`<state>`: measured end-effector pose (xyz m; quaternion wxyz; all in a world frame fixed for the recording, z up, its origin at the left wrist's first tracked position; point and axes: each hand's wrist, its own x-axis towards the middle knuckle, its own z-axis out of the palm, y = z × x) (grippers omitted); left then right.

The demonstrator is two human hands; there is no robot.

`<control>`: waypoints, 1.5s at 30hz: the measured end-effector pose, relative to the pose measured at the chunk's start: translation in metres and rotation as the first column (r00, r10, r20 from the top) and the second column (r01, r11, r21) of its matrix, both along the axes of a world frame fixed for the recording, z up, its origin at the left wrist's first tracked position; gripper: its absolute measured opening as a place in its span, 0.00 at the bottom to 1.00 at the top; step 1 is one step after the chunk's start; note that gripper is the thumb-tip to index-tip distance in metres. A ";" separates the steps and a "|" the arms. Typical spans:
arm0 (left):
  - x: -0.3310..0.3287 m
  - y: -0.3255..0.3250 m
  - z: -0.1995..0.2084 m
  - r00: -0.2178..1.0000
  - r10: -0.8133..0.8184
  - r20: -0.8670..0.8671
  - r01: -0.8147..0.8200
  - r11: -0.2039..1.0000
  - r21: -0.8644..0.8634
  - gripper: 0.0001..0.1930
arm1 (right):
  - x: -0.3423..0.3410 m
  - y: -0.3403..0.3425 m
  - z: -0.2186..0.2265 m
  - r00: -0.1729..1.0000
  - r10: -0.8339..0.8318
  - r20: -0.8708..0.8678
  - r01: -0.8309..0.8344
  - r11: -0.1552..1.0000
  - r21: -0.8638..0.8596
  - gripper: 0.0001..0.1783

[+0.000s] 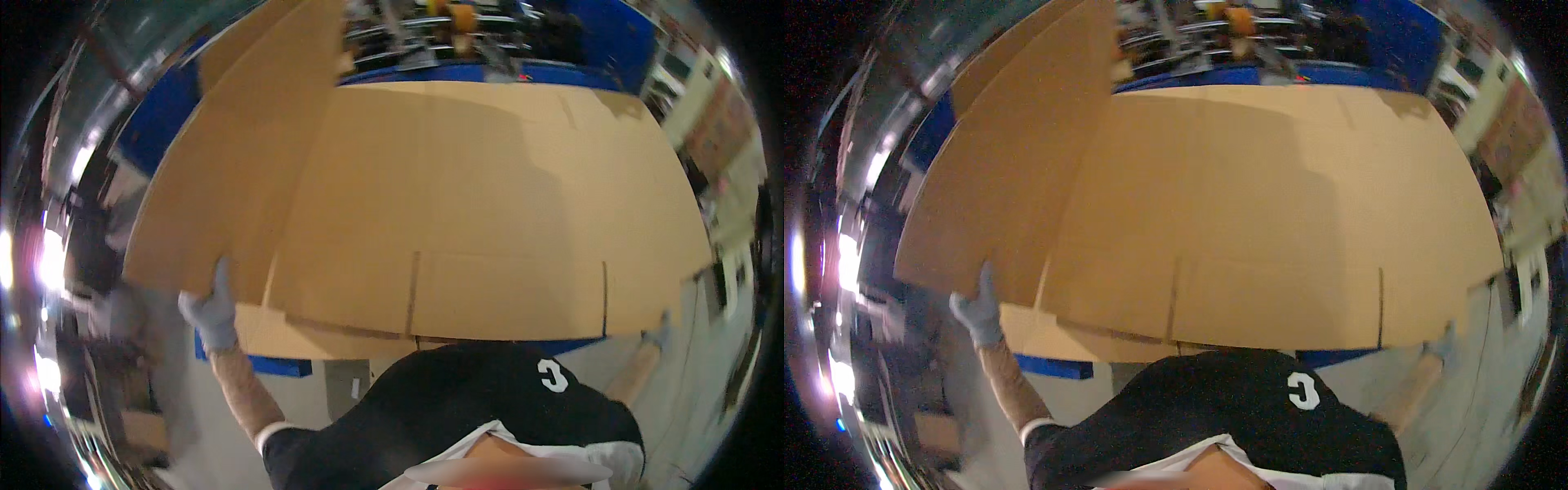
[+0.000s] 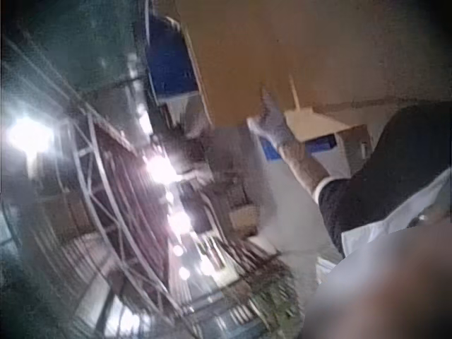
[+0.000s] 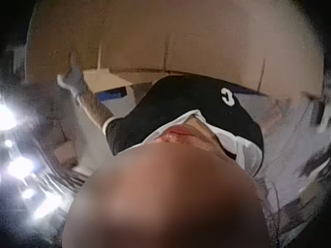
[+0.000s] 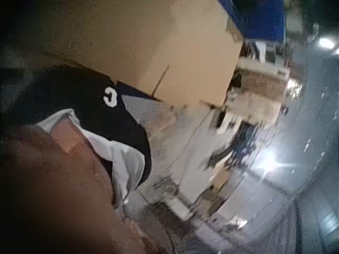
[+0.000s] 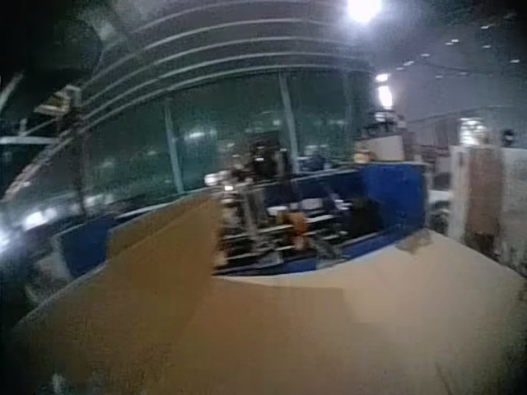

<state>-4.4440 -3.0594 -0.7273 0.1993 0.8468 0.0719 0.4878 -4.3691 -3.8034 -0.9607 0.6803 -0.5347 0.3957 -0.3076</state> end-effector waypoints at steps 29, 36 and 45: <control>0.063 -0.042 -0.146 0.708 -0.225 -0.670 0.506 0.823 0.259 0.26 | 0.076 0.355 0.048 0.548 0.573 -0.610 -0.346 -0.509 -0.788 0.22; 0.072 -0.038 -0.157 0.740 -0.244 -0.627 0.518 0.802 0.298 0.26 | 0.090 0.346 0.049 0.591 0.630 -0.504 -0.216 -0.478 -0.851 0.22; 0.097 -0.029 -0.171 0.799 -0.157 -0.580 0.467 0.770 0.435 0.29 | 0.106 0.358 0.022 0.703 0.588 -0.400 -0.129 -0.448 -0.885 0.28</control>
